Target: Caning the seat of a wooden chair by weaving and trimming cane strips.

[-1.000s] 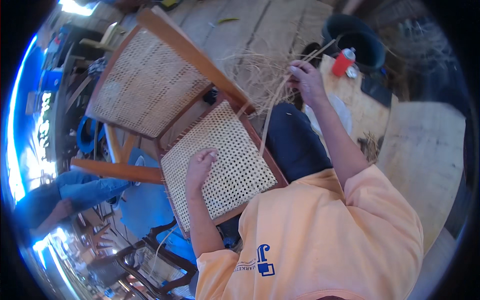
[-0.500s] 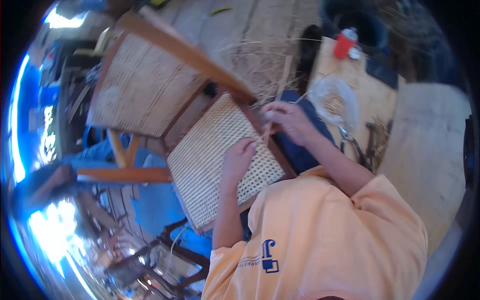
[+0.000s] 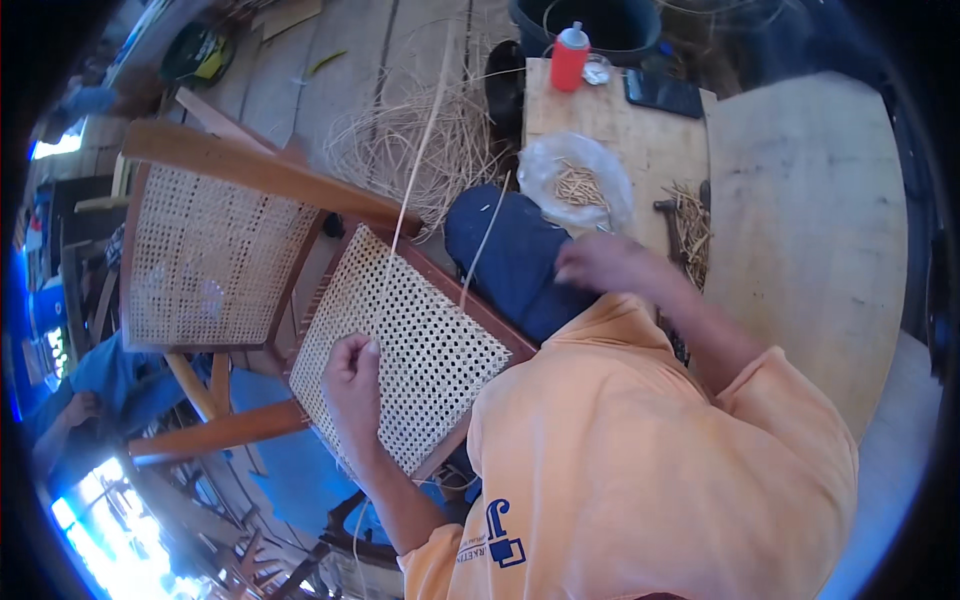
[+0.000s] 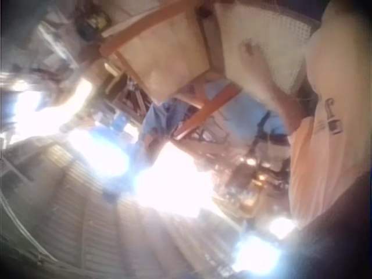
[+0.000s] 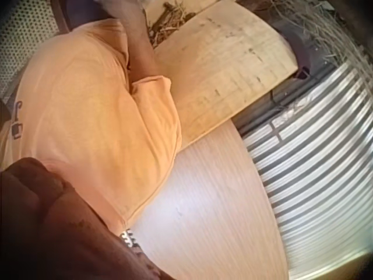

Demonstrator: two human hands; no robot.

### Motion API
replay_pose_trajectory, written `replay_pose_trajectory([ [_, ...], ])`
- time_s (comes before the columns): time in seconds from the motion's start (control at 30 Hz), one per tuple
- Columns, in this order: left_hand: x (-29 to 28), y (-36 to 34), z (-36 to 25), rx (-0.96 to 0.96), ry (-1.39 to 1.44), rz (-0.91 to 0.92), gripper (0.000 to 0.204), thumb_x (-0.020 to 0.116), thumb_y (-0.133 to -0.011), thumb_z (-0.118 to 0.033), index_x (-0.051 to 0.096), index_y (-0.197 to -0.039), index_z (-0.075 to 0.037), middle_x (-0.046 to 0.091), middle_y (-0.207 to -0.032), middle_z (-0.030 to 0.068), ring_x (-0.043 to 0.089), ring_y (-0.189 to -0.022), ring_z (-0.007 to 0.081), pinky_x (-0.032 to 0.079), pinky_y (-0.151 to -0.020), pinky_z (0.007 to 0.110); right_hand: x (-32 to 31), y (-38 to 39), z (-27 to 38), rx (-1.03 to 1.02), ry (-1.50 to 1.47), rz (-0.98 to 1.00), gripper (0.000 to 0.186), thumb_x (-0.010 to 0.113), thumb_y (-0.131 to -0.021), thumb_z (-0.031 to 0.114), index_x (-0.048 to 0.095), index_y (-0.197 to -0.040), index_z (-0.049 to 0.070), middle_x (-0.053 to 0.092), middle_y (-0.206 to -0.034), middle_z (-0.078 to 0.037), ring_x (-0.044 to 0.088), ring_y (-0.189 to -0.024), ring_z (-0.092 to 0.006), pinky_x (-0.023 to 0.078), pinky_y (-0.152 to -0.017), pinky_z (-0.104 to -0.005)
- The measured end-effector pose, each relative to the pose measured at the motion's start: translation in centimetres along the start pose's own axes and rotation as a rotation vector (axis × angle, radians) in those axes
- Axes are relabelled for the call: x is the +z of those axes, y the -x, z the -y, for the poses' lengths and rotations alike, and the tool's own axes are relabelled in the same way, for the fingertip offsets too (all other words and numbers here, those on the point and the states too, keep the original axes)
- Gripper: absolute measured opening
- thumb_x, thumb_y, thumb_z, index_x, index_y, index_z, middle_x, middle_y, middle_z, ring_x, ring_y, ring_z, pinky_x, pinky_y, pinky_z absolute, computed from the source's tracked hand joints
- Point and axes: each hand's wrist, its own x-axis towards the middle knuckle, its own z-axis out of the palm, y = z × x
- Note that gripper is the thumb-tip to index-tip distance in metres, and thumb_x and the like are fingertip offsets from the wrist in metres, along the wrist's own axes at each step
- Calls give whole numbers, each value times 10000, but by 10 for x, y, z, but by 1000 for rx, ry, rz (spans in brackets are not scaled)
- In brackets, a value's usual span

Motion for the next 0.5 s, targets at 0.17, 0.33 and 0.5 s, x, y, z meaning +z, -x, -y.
replay_pose_trajectory([
  [0.17,29,10,-17,-61,164,113,113,572,-813,-106,562,-782,2,463,-588,-37,374,-530,27,310,-475,180,5,33,-98,487,-30,-556,201,525,-797,188,582,-913,34,604,-792,-167,592,-762,-306,453,-697,-376],
  [0.33,62,23,3,-48,317,119,74,533,-842,-105,538,-837,-31,410,-603,-68,322,-508,-2,238,-434,146,26,74,-135,657,122,-581,220,471,-813,207,580,-910,43,600,-828,-199,578,-794,-364,449,-706,-427],
  [0.5,68,24,0,-185,464,205,76,485,-838,-58,532,-893,-38,456,-627,-31,367,-494,21,280,-433,146,34,103,-140,759,66,-681,207,462,-813,193,573,-882,33,593,-811,-211,572,-805,-368,443,-706,-438],
])
